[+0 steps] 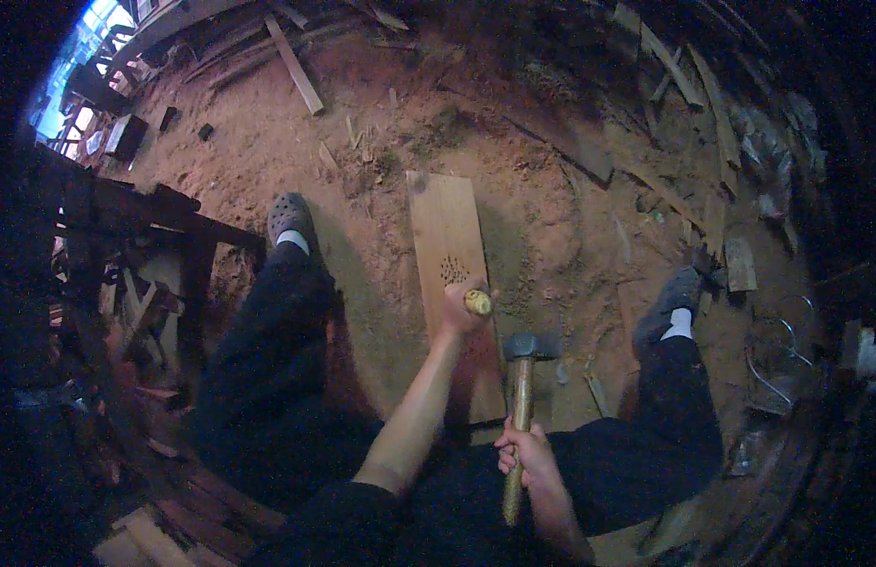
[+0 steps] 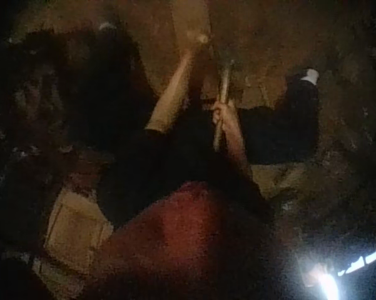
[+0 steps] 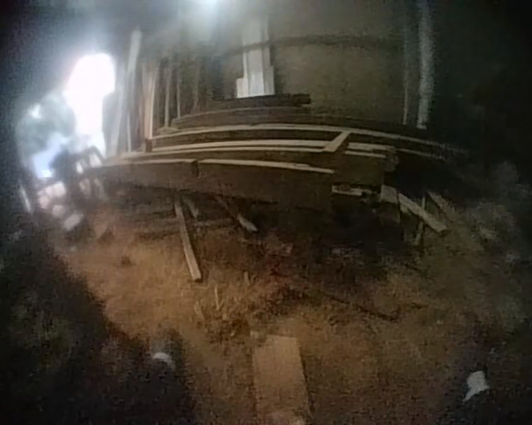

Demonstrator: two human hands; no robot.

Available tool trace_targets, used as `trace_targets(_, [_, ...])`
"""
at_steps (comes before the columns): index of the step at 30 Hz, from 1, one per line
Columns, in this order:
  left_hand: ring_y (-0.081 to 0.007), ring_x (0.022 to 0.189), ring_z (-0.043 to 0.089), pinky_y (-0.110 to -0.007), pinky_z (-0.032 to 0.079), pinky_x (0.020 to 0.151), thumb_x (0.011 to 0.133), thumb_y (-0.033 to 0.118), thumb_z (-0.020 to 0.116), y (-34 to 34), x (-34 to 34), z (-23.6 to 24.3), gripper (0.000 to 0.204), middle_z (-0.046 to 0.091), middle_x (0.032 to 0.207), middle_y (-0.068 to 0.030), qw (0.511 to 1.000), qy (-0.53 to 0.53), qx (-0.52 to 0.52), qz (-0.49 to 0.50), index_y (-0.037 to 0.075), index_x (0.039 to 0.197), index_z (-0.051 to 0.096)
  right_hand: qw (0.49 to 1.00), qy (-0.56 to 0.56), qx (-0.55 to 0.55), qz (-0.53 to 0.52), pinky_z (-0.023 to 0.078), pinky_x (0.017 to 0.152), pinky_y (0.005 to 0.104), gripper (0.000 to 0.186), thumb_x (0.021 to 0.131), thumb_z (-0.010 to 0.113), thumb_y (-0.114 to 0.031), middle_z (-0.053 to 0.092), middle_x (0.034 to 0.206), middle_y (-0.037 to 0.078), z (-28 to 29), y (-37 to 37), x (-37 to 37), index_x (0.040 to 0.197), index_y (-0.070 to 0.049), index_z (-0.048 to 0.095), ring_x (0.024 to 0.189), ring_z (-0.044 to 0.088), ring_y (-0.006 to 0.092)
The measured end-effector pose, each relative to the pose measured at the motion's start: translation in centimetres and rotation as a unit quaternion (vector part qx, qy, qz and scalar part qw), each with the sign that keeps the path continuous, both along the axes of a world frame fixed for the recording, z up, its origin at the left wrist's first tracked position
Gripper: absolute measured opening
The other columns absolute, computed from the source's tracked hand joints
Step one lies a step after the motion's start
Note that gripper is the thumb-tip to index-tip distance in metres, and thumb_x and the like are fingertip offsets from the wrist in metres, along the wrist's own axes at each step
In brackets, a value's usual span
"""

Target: The person sits on the ground and uses a hammer and chisel to carve a pattern of holes into a rectangular wooden board. They repeatedly strike the chisel to create indentations in the wood.

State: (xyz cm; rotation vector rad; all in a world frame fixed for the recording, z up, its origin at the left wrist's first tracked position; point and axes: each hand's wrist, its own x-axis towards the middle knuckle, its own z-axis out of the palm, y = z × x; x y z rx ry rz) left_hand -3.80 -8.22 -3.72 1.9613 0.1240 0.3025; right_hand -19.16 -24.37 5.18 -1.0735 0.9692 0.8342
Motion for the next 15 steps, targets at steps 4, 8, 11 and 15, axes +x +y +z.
trace_targets(4, [-0.0225,0.044,0.049,-0.03,0.039,0.044,0.065,0.019,0.067,-0.2,0.1,0.7,0.024,0.047,0.05,-0.0081,1.0,0.016,-0.011,0.0,0.007,0.058,0.048,0.993,0.072,0.092,-0.029,0.03,0.033,0.0278,0.025,0.066,0.05,0.004,0.034,0.051,0.0,-1.9,-0.8,-1.1,0.082,-0.011,0.038,0.033,0.034,0.0105])
trace_targets(8, [-0.0221,0.044,0.049,-0.03,0.039,0.044,0.064,0.018,0.068,-0.1,0.3,0.0,0.023,0.048,0.05,-0.008,1.0,-0.014,0.012,-0.003,0.007,0.058,0.048,0.983,0.129,0.119,-0.057,0.03,0.034,0.0277,0.022,0.066,0.05,0.003,0.034,0.05,-0.001,-1.9,-0.3,-1.1,0.075,-0.012,0.036,0.034,0.034,0.0104])
trace_targets(11, [-0.0224,0.044,0.05,-0.03,0.039,0.044,0.063,0.015,0.068,-0.7,0.6,0.1,0.021,0.048,0.05,-0.0083,1.0,-0.009,0.026,-0.014,0.007,0.058,0.049,0.98,0.132,0.13,-0.066,0.03,0.034,0.0281,0.02,0.067,0.05,0.003,0.034,0.05,-0.001,-2.2,-0.1,-1.0,0.072,-0.011,0.036,0.034,0.033,0.0103])
trace_targets(15, [-0.0232,0.044,0.05,-0.03,0.039,0.045,0.062,0.012,0.068,-0.6,1.4,-1.1,0.019,0.047,0.049,-0.009,0.998,-0.025,0.011,-0.053,0.006,0.058,0.05,0.98,0.136,0.124,-0.074,0.03,0.034,0.0282,0.019,0.067,0.051,0.002,0.034,0.05,-0.001,-2.4,0.0,-0.9,0.07,-0.011,0.036,0.034,0.033,0.0103])
